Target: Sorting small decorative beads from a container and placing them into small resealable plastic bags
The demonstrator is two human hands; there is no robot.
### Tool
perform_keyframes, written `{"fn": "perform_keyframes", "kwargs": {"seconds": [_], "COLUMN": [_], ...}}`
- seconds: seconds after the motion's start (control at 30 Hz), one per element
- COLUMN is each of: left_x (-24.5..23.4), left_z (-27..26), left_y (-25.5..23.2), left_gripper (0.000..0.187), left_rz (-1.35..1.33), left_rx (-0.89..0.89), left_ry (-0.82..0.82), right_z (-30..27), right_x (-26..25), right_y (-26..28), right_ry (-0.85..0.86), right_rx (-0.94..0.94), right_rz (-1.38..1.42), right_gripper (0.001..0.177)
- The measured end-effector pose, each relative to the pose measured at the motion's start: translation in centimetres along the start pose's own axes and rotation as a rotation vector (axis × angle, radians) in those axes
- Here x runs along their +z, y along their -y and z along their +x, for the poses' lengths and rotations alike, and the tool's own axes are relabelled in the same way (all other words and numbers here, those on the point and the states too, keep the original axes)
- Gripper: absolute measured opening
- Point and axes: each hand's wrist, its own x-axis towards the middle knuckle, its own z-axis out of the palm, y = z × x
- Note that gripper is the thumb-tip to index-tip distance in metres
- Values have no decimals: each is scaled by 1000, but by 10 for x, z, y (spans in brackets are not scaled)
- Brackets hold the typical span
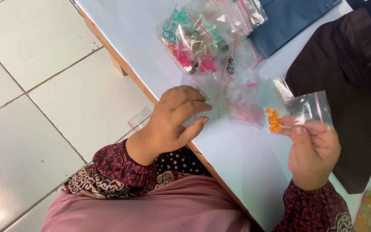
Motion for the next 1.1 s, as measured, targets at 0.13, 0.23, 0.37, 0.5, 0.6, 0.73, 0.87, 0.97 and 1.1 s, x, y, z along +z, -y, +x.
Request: {"fn": "perform_keyframes", "kwargs": {"seconds": [0.13,0.23,0.37,0.5,0.6,0.73,0.87,0.97,1.1], "left_x": [-16,-30,-37,-39,-44,-57,-61,-58,-50], "left_z": [19,46,79,87,85,74,65,66,72], "left_y": [22,40,85,103,99,89,88,89,93], "left_gripper": [19,25,54,54,52,46,37,33,27], "left_rz": [192,412,526,600,384,84,-24,5,113], "left_rx": [62,115,52,3,15,17,-5,-17,-27], "left_ry": [-59,-20,4,125,69,-57,-75,-112,-44], "right_z": [43,77,115,141,152,159,150,141,135], "right_x": [38,62,98,120,131,154,168,168,159], "right_y": [25,32,49,53,48,51,44,40,38], "right_ry": [36,81,161,135,163,234,214,180,133], "right_rx": [-33,-38,-134,-258,-356,-435,-366,-319,-401], "right_rz": [64,71,-27,-145,-178,-164,-216,-507,-500], "right_gripper": [6,2,4,10,10,5,10,22,22]}}
